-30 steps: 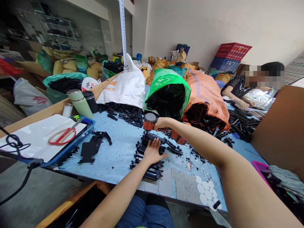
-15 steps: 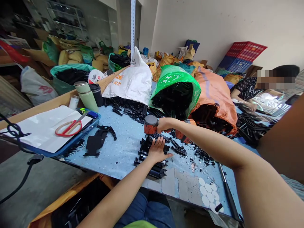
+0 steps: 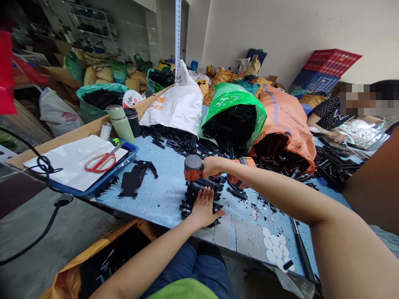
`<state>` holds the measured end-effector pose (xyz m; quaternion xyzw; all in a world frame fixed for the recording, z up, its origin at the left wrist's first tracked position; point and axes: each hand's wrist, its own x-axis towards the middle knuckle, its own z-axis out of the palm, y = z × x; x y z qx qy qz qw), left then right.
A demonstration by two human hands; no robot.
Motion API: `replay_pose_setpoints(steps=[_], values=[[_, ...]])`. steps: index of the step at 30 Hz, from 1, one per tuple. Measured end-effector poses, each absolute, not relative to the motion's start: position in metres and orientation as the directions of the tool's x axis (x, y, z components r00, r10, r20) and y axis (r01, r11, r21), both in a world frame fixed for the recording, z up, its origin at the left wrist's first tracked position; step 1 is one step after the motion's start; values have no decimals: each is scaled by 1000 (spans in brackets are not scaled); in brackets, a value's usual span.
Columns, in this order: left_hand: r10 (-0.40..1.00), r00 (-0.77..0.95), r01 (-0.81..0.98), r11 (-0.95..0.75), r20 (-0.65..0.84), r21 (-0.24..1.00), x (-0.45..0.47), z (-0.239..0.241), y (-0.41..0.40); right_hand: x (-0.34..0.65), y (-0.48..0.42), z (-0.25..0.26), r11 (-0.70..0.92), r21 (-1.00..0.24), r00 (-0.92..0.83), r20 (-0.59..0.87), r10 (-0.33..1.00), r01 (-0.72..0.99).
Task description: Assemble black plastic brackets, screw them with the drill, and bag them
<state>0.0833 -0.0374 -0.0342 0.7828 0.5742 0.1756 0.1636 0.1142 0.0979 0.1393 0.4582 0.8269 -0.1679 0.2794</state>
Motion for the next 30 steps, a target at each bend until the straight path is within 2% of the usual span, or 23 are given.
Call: replay_pose_setpoints(steps=[5,10,14,19,24,30], values=[[947,306,841,-319,103,437,81,-38,-46,105,84,133,544,-6,-425,-632,648,839],[946,278,836,-324,165,444,80,-32,-46,109,62,140,582,66,-447,-573,687,811],[950,260,824,-313,175,472,80,-28,-48,110,44,142,646,97,-465,-615,637,757],[957,233,812,-290,174,507,80,-26,-49,101,28,143,636,119,-435,-633,640,762],[976,212,802,-202,48,562,79,-22,-55,104,9,158,661,162,-476,-572,668,733],[962,238,734,-90,-131,673,80,-27,-56,96,-10,154,724,127,-506,-633,585,678]])
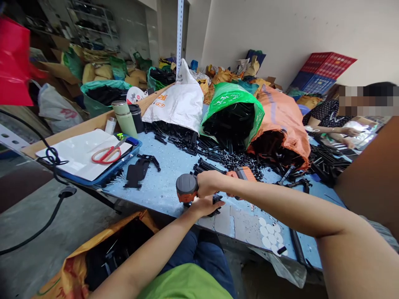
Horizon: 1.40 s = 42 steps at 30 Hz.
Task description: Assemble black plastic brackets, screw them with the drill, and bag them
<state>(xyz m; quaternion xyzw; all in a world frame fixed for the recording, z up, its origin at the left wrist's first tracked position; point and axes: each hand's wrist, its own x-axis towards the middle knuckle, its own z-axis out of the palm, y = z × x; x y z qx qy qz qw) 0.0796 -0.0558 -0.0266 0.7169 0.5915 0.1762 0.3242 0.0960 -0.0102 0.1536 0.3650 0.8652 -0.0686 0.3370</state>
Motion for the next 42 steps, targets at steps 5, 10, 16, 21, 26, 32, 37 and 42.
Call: replay_pose_setpoints(steps=[5,10,16,21,26,32,37,42], values=[[955,245,766,-86,-166,636,82,-29,-56,106,0,142,662,-36,-506,-676,535,749],[958,276,853,-283,79,439,70,-22,-46,159,39,150,390,-334,-508,-656,557,858],[934,351,900,-357,71,249,40,-11,38,213,102,162,182,-171,-248,-583,773,968],[925,377,896,-378,48,234,34,-25,75,228,131,145,159,-57,-160,-609,776,986],[927,369,903,-374,65,212,36,-38,70,232,140,129,222,-38,-198,-609,768,974],[931,360,909,-366,66,201,36,-34,70,237,120,133,254,-30,-220,-602,768,967],[931,357,908,-365,79,206,37,-34,67,238,101,132,261,-48,-230,-643,730,964],[937,345,913,-348,53,215,39,-26,69,227,96,123,278,-29,-228,-654,721,960]])
